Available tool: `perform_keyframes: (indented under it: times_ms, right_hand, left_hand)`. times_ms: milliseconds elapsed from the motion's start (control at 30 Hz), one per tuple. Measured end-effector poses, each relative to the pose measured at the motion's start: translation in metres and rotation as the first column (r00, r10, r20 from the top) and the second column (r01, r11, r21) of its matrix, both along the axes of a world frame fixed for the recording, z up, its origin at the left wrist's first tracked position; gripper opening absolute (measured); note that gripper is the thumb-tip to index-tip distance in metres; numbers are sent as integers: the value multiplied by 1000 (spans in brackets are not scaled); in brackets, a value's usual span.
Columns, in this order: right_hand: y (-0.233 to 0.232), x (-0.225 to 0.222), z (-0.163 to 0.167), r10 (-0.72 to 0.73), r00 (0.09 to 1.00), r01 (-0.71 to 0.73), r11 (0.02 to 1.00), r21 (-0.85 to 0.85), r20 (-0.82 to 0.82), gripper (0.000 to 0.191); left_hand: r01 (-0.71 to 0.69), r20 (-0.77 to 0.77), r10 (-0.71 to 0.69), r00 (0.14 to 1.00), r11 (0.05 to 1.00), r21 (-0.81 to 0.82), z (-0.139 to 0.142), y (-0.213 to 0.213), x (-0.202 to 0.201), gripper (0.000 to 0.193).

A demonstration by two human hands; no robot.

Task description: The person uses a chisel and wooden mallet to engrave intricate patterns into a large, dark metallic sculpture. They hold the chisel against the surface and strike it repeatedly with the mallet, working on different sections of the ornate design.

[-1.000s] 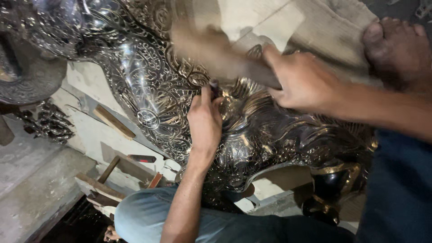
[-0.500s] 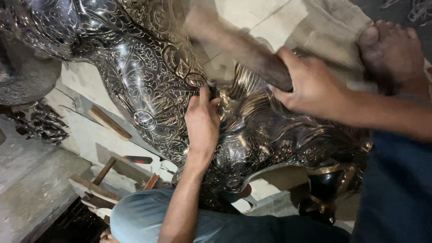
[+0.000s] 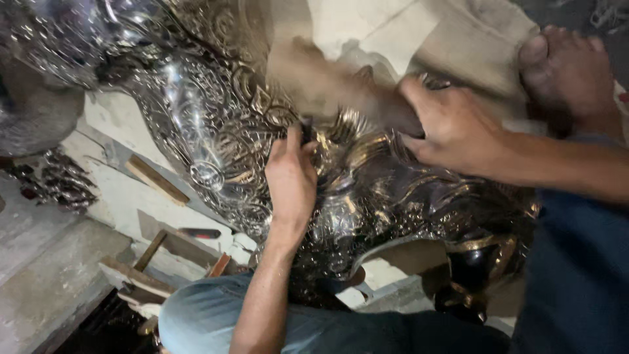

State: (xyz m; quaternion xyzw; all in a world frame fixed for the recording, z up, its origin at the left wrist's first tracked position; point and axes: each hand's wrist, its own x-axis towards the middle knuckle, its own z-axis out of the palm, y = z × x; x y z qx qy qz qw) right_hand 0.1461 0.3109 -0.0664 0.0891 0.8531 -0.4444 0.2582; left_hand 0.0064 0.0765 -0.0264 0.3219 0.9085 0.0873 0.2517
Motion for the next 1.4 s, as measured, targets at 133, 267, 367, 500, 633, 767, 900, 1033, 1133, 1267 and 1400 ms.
perform_keyframes:
  times_ms: [133,267,367,500,633,767,900,1033,1133,1267,1400]
  right_hand:
    - [-2,-2,-6,-14,1000,14,1000,-20,17,58]
    - [-8,-8,-8,-117,993,121,983,-138,35,44]
    - [-8,-15,-11,-190,978,157,947,-282,-91,55]
    - [-6,-28,-19,-114,985,91,980,-177,-127,54]
    - [-12,-37,-17,-106,951,82,992,-94,-291,53]
    - [-22,-47,-12,-282,884,218,954,-204,-373,65]
    - [-28,-50,-15,18,988,-16,1000,12,-154,45]
    - [-32,-48,-23,-167,958,138,981,-136,-233,39]
    - [-32,-51,-29,-117,972,94,988,-121,-205,39]
    - [-32,-57,-31,-235,879,202,972,-122,-414,47]
    - [-33,-61,-33,-64,954,57,998,-30,-293,42]
  left_hand:
    - [21,-41,-17,999,997,77,3,-4,0,36]
    - [-61,-13,62,998,996,66,8,-11,0,35]
    - [-76,-4,76,997,995,69,7,-13,3,36]
    - [-71,-5,72,997,995,76,6,-13,6,30]
    - [-87,-21,89,996,994,60,6,-12,7,26]
    - [-103,-18,104,994,992,69,6,-12,8,27]
    - [-105,-9,106,994,990,91,4,-13,8,26]
    - [-73,-24,76,997,992,103,3,-14,9,24]
    - [-74,-39,78,996,992,101,5,-13,8,22]
    - [-50,-27,54,998,990,131,7,-12,9,23]
    - [-30,-28,37,999,976,217,9,-11,8,31]
